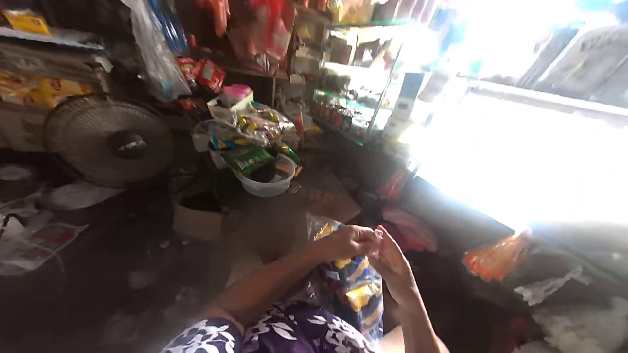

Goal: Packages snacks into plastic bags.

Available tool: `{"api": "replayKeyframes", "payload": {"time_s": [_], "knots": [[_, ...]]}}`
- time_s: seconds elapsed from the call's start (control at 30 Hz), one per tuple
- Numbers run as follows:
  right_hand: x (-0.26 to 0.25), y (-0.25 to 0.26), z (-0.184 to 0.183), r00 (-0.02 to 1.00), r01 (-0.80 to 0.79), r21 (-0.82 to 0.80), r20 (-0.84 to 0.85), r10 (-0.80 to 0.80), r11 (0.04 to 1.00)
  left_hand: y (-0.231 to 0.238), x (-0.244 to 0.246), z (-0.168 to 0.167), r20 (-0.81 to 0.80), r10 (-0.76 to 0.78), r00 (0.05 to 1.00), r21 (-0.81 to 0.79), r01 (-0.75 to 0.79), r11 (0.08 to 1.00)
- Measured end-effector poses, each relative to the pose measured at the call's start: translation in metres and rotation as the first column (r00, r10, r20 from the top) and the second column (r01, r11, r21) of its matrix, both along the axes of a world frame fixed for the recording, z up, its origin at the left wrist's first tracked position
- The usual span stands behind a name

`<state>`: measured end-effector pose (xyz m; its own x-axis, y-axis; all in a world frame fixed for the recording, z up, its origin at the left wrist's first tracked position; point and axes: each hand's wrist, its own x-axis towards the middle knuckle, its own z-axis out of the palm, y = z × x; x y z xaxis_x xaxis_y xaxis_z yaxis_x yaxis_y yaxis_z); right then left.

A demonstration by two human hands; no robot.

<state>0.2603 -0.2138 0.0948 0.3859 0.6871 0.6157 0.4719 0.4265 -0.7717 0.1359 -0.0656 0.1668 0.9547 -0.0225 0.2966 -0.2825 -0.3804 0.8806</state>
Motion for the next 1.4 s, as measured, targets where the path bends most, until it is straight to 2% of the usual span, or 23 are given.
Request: {"api": "replayKeyframes", "payload": {"time_s": [0.07,0.17,0.33,0.47,0.6,0.7,0.8,0.87,1.0,1.17,1.27,1.4], "knots": [[0.006,0.002,0.01,0.999,-0.033,0.004,-0.014,0.033,0.999,0.0,-0.003,0.006,0.034,-0.009,0.999,0.022,0.008,1.0],[0.017,0.003,0.031,0.992,-0.012,-0.003,0.128,0.013,1.0,-0.002,-0.01,0.024,0.087,0.009,0.996,0.119,-0.02,0.993],[-0.002,-0.011,0.069,0.946,0.175,0.036,0.27,-0.178,0.984,-0.008,-0.022,0.046,0.263,-0.017,0.965,0.276,-0.058,0.959],[-0.012,-0.026,0.076,0.871,0.302,0.09,0.379,-0.313,0.949,-0.016,-0.028,0.051,0.25,-0.054,0.967,0.372,-0.044,0.927],[-0.022,-0.035,0.073,0.816,0.4,-0.022,0.464,-0.345,0.916,-0.018,-0.024,0.045,0.165,-0.034,0.986,0.482,-0.051,0.874],[-0.021,-0.041,0.069,0.857,0.376,-0.172,0.438,-0.272,0.91,-0.02,-0.017,0.034,0.14,-0.034,0.99,0.55,-0.049,0.834],[-0.018,-0.047,0.061,0.88,0.361,-0.235,0.408,-0.245,0.903,-0.023,-0.011,0.019,0.173,-0.025,0.985,0.59,-0.083,0.803],[-0.013,-0.051,0.052,0.876,0.372,-0.197,0.396,-0.273,0.907,-0.026,-0.007,0.009,0.217,0.01,0.976,0.519,-0.124,0.846],[-0.007,-0.054,0.032,0.876,0.424,-0.078,0.288,-0.387,0.902,-0.034,0.009,-0.012,0.264,0.087,0.961,0.181,-0.138,0.974],[-0.007,-0.057,0.018,0.859,0.485,-0.02,0.201,-0.471,0.874,-0.047,0.021,-0.023,0.101,0.103,0.99,-0.151,-0.087,0.985],[-0.005,-0.058,0.007,0.844,0.495,0.005,0.231,-0.483,0.869,-0.049,0.023,-0.026,-0.004,0.051,0.999,-0.202,-0.051,0.978],[-0.002,-0.059,-0.007,0.849,0.467,0.055,0.251,-0.465,0.883,-0.05,0.023,-0.029,-0.088,0.01,0.996,-0.195,-0.027,0.981]]}}
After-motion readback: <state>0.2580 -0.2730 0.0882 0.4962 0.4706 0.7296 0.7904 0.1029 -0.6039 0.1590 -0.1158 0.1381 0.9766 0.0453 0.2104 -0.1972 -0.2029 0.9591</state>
